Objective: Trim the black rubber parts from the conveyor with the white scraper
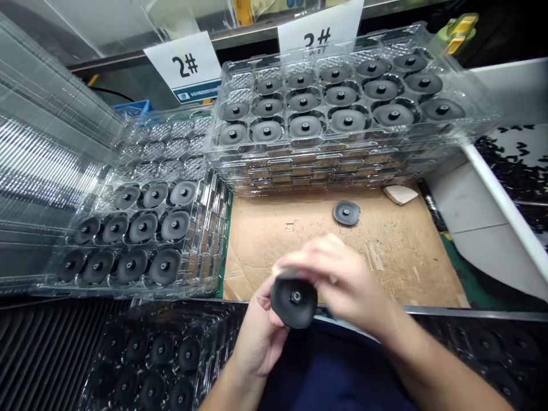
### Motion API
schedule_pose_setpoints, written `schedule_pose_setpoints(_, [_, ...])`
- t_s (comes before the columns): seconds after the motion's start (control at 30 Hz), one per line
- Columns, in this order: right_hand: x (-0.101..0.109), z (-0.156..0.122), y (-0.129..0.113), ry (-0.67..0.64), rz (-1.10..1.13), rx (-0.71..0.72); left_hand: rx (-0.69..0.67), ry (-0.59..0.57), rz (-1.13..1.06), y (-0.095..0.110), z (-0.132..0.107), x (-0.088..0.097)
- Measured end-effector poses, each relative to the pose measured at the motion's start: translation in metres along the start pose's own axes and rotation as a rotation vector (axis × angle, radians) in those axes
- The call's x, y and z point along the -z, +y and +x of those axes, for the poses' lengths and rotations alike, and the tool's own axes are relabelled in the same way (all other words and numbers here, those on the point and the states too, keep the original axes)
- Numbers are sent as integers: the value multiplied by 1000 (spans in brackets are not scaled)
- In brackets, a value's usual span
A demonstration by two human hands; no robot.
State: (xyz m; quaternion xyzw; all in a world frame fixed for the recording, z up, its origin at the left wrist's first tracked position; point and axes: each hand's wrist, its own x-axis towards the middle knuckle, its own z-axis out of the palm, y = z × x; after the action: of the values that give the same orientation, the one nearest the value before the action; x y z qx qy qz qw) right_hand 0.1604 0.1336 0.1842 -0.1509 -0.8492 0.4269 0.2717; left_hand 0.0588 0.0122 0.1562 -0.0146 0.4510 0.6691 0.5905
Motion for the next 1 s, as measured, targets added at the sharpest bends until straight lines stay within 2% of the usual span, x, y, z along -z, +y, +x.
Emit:
schedule_pose_setpoints(0.07, [-2,-14,25,46,-5,-262,8,-41,-77,2,-3,2])
schedule_pose_setpoints(0.1, [-5,-24,38,51,-14,-343,14,-55,-111,3,-4,4])
schedule_pose_setpoints(0.17, [-18,-46,58,26,-31,-409,29,-63,-144,4,-5,8])
schedule_pose_setpoints(0.23, [-29,-65,68,-7,-38,-416,33,-59,-152,4,-4,11])
schedule_pose_setpoints(0.3, [-32,-72,66,-11,-40,-435,28,-53,-159,4,-2,10])
schedule_pose_setpoints(0.4, [-19,-54,40,90,-37,-462,20,-42,-157,2,-1,6])
schedule_pose_setpoints(0.47, [-10,-33,14,211,-23,-378,10,-18,-136,0,-1,2])
schedule_pose_setpoints(0.5, [-8,-24,1,247,-18,-272,11,-8,-120,0,-2,1])
schedule_pose_setpoints(0.53, [-7,-17,-11,239,-23,-134,11,-2,-104,-1,-3,1])
schedule_pose_setpoints(0.6, [-11,-10,-27,182,-29,33,2,-8,-79,-1,-4,2])
schedule_pose_setpoints(0.63, [-13,-9,-30,114,-9,55,-10,-5,-72,0,-4,3])
schedule_pose_setpoints(0.73, [-17,-8,-29,-100,64,-31,-54,59,-63,-1,-3,3])
schedule_pose_setpoints(0.77, [-18,-7,-27,-103,48,-53,-47,74,-58,-1,-2,1])
schedule_pose_setpoints(0.83, [-19,-3,-24,18,-56,-46,-8,55,-49,-3,0,-5])
schedule_pose_setpoints(0.9, [-18,-3,-23,119,-98,22,23,5,-61,-3,0,-9])
schedule_pose_setpoints(0.93, [-16,-5,-24,107,-64,57,25,-20,-79,-2,0,-10])
schedule_pose_setpoints(1.0, [-8,-14,-25,-9,34,77,23,-70,-119,-1,0,-7])
